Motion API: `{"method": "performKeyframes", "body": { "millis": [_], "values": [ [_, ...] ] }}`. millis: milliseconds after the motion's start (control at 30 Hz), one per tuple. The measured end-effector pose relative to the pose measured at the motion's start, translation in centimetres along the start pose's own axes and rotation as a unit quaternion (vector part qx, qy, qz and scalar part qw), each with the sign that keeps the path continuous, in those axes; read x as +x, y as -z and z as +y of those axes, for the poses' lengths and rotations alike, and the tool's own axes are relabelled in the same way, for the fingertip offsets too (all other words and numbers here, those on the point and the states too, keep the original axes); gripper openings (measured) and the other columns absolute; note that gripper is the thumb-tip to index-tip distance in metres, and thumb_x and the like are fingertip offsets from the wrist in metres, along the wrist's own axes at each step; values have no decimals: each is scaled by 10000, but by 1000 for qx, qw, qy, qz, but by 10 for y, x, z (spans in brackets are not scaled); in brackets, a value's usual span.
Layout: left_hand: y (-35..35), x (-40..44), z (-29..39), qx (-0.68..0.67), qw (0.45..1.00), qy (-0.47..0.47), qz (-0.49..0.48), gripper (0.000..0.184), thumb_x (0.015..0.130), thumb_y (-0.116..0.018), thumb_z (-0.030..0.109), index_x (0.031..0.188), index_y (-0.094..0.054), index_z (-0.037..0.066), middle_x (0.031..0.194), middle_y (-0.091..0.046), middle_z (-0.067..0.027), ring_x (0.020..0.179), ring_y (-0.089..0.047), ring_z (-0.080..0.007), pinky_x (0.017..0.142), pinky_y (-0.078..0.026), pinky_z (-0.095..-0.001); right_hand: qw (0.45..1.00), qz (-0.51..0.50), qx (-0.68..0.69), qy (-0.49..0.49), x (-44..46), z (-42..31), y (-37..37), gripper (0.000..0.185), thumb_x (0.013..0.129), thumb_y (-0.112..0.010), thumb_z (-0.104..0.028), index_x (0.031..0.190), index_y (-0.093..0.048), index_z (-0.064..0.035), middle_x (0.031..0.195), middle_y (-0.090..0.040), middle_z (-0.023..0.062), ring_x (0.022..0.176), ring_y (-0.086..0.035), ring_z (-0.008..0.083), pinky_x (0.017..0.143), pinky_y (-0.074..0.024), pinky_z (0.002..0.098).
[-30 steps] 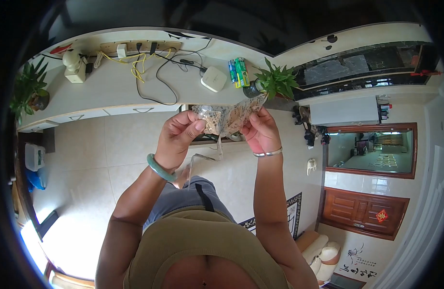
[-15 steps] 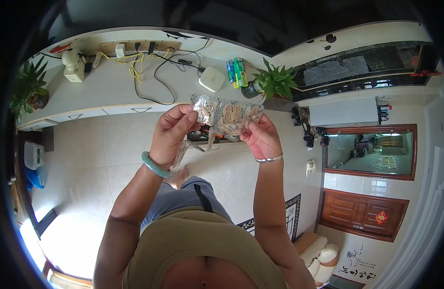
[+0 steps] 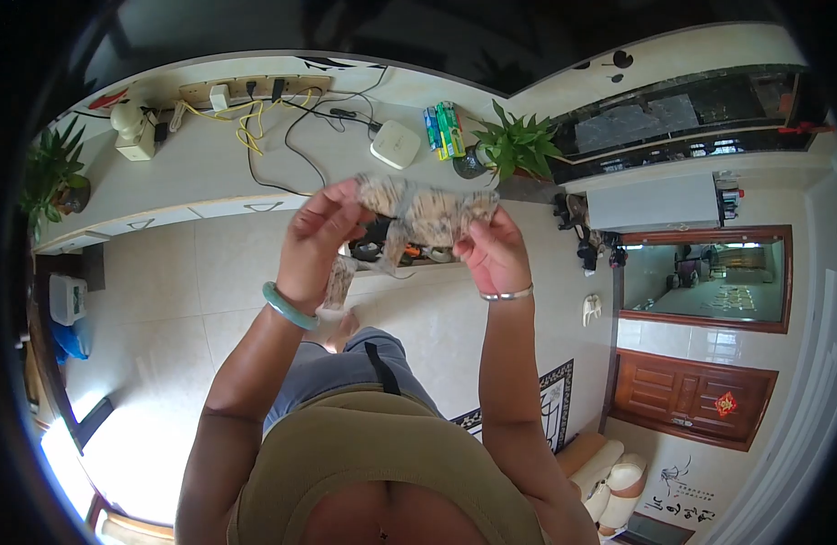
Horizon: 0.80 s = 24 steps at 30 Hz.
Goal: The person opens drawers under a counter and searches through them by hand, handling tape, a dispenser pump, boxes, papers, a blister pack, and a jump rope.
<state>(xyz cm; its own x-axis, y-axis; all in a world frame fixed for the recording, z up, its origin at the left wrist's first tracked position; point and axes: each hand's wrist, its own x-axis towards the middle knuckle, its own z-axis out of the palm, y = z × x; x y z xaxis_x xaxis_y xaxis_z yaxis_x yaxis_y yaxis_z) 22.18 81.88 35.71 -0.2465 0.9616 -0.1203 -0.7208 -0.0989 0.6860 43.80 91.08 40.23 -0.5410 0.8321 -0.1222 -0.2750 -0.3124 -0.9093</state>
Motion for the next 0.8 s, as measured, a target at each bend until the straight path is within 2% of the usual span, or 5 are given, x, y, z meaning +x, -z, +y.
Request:
{"method": "performKeyframes", "body": {
  "millis": [167,333,467,567,800],
  "values": [
    [25,11,-3,62,988,48,134,280,895,-550,226,1141,-553,91,1074,-617,-30,942,-558,-116,801,-416,-272,973,91,-182,105,17,-26,-13,256,851,-577,-59,1101,-543,-16,985,-626,69,802,-613,134,660,-503,249],
    [24,6,-6,34,981,189,-22,456,904,-480,450,1146,-545,69,1107,-611,-64,966,-566,-157,817,-428,-326,899,85,-402,150,17,0,-35,219,826,-607,-38,1043,-584,-16,956,-633,52,785,-619,129,664,-505,248],
    [23,6,-28,-196,950,237,-57,420,922,-489,358,1144,-530,4,1038,-629,-100,969,-594,-187,796,-492,-336,705,-138,-645,262,2,61,-41,333,716,-637,-9,1043,-597,-58,1011,-599,105,996,-577,285,827,-492,372],
    [51,8,-59,-113,968,225,-6,320,950,-448,224,1152,-497,-19,1002,-611,-134,859,-631,-196,689,-531,-281,731,-171,-628,204,-14,88,-40,366,711,-666,-70,1069,-587,-63,1201,-513,113,1179,-454,311,970,-411,390],
    [86,19,-124,1,969,168,179,250,907,-536,133,1106,-523,-17,968,-619,-92,850,-626,-185,724,-536,-308,789,-175,-578,109,-22,130,56,280,756,-659,-105,1032,-622,-84,1103,-604,67,1076,-535,265,915,-446,371]
  ]
}}
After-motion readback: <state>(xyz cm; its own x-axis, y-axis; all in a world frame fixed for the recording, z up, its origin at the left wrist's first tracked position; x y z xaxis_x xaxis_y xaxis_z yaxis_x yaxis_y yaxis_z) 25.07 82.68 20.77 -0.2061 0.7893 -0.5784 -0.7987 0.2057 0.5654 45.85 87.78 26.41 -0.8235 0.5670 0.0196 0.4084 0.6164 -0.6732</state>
